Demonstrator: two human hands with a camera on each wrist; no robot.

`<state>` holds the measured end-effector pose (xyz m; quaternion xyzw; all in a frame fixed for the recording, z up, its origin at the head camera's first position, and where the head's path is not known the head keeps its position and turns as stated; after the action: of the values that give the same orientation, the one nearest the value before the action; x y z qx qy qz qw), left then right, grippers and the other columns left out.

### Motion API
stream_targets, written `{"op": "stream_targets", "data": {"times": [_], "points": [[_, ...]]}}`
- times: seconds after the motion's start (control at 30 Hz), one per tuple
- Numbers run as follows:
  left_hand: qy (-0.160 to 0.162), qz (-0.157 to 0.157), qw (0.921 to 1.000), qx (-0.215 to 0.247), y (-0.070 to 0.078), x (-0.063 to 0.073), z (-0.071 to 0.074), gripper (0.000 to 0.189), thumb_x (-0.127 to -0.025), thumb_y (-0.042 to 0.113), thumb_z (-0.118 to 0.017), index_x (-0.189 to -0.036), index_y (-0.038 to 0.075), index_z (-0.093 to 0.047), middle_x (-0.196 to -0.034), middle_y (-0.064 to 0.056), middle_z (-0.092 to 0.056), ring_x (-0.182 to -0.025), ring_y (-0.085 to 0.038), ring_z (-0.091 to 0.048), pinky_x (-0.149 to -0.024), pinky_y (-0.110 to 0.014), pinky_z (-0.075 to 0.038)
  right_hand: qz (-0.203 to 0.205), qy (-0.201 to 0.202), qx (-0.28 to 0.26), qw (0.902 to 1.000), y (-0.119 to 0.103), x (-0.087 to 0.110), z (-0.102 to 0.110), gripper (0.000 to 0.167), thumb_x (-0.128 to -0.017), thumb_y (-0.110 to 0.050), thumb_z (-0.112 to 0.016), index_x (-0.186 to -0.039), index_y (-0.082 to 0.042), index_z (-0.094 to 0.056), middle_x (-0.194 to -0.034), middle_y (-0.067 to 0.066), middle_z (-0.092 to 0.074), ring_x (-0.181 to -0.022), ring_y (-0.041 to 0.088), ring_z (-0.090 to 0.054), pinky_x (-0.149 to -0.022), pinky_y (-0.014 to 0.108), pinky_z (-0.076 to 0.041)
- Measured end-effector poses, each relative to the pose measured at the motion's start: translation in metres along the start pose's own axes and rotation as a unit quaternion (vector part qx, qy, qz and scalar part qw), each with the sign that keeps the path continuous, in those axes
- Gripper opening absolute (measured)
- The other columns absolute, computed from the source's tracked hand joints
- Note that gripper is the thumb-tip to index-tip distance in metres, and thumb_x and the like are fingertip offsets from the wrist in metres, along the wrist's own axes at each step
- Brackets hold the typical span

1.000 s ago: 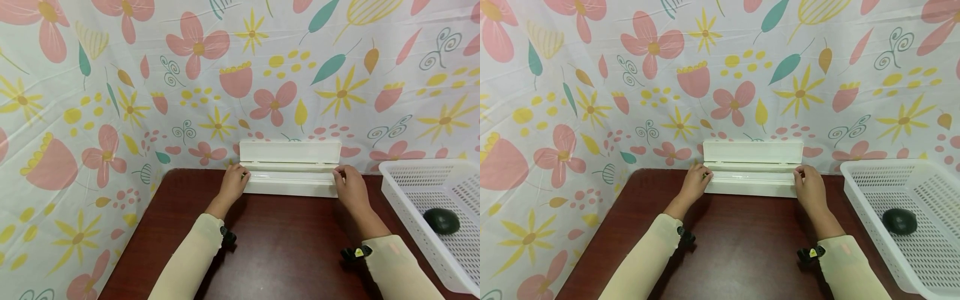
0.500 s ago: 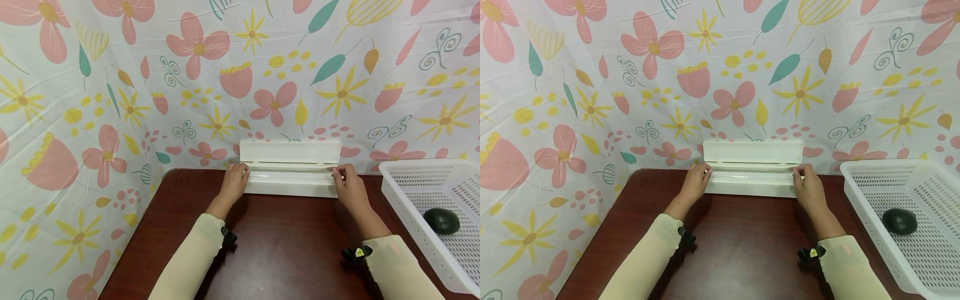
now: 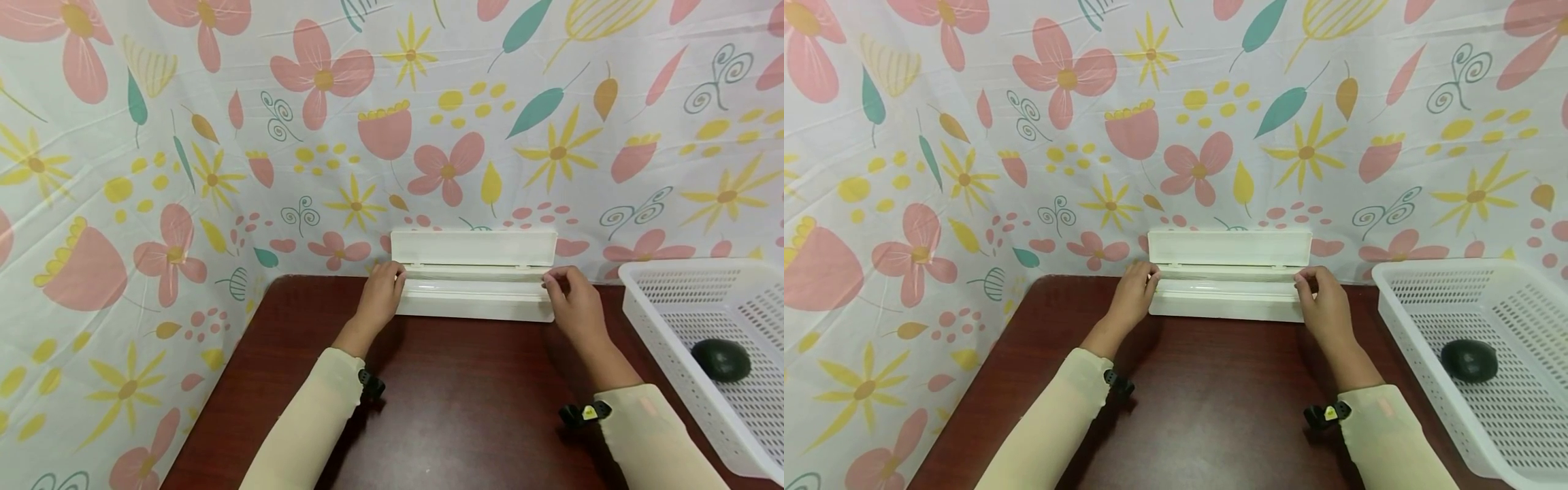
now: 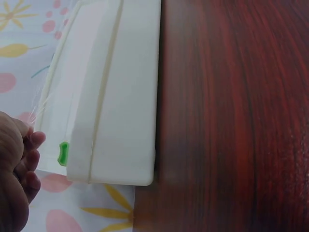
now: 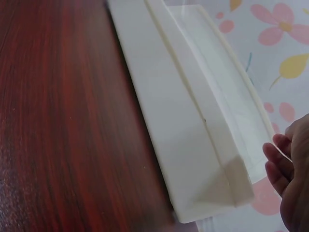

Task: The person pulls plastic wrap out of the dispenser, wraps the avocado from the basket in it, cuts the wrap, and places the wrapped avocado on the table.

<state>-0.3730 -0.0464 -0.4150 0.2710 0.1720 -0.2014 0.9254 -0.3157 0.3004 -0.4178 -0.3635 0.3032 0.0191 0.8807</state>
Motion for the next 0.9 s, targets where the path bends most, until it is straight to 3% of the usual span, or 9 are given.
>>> {"op": "stream_targets", "data": {"times": [0.2,0.33,0.47,0.63,0.77,0.9], "points": [[-0.013,0.024,0.9991,0.032,-0.002,0.0,0.002,0.017,-0.108,0.023,-0.048,-0.108,0.01,-0.058,-0.109,-0.005,-0.062,-0.095,-0.021,-0.058,-0.082,-0.035,-0.051,0.007,0.001,-0.018,0.9998,-0.001,-0.001,0.002,0.02,-0.102,-0.02,-0.061,-0.107,-0.002,-0.064,-0.094,0.015,-0.07,-0.073,-0.012,-0.045,-0.063,0.011,-0.036],[-0.024,0.033,0.9959,0.081,-0.003,0.0,0.002,0.018,-0.108,0.025,-0.048,-0.109,0.01,-0.058,-0.109,-0.005,-0.061,-0.09,-0.018,-0.061,-0.075,-0.031,-0.052,0.01,-0.001,-0.024,0.9997,-0.001,-0.001,0.002,0.019,-0.102,-0.019,-0.061,-0.107,-0.001,-0.064,-0.094,0.015,-0.068,-0.075,-0.014,-0.045,-0.063,0.01,-0.036],[-0.033,0.05,0.9866,0.152,-0.004,0.0,0.004,0.019,-0.107,0.025,-0.05,-0.111,0.01,-0.061,-0.105,-0.005,-0.061,-0.086,-0.017,-0.065,-0.072,-0.029,-0.054,0.006,-0.011,-0.032,0.9994,-0.001,-0.001,0.001,0.02,-0.103,-0.018,-0.059,-0.109,0.001,-0.062,-0.098,0.016,-0.065,-0.078,-0.017,-0.045,-0.063,0.009,-0.036],[-0.037,0.072,0.9737,0.213,-0.008,0.001,0.004,0.021,-0.106,0.025,-0.053,-0.112,0.009,-0.063,-0.106,-0.006,-0.061,-0.089,-0.018,-0.067,-0.078,-0.03,-0.057,-0.024,-0.029,-0.054,0.9978,0.002,0.0,-0.002,0.024,-0.105,-0.021,-0.055,-0.113,0.001,-0.06,-0.101,0.017,-0.065,-0.079,-0.017,-0.052,-0.065,0.005,-0.04],[-0.027,0.07,0.9715,0.225,-0.008,0.002,0.004,0.018,-0.101,0.021,-0.064,-0.113,0.007,-0.065,-0.106,-0.006,-0.062,-0.093,-0.018,-0.064,-0.082,-0.031,-0.056,-0.056,-0.039,-0.073,0.995,0.007,0.001,-0.004,0.026,-0.105,-0.024,-0.054,-0.115,-0.001,-0.059,-0.099,0.017,-0.067,-0.077,-0.013,-0.059,-0.068,0.004,-0.045],[-0.01,0.059,0.9774,0.203,-0.008,0.002,0.005,0.019,-0.096,0.013,-0.07,-0.112,0.005,-0.067,-0.104,-0.007,-0.062,-0.094,-0.02,-0.063,-0.084,-0.033,-0.056,-0.061,-0.035,-0.094,0.9931,0.012,0.001,-0.004,0.026,-0.105,-0.022,-0.055,-0.117,0.0,-0.059,-0.096,0.016,-0.071,-0.077,-0.015,-0.061,-0.07,0.004,-0.046]]}}
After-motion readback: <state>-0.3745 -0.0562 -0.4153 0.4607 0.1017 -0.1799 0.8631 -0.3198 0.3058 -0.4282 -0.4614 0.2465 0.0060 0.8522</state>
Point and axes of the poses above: each hand's wrist, its own x-axis away from the middle knuckle, its own z-axis out of the back of the hand, y = z × x, the point moved 7 cm from there along -x, towards the middle knuckle
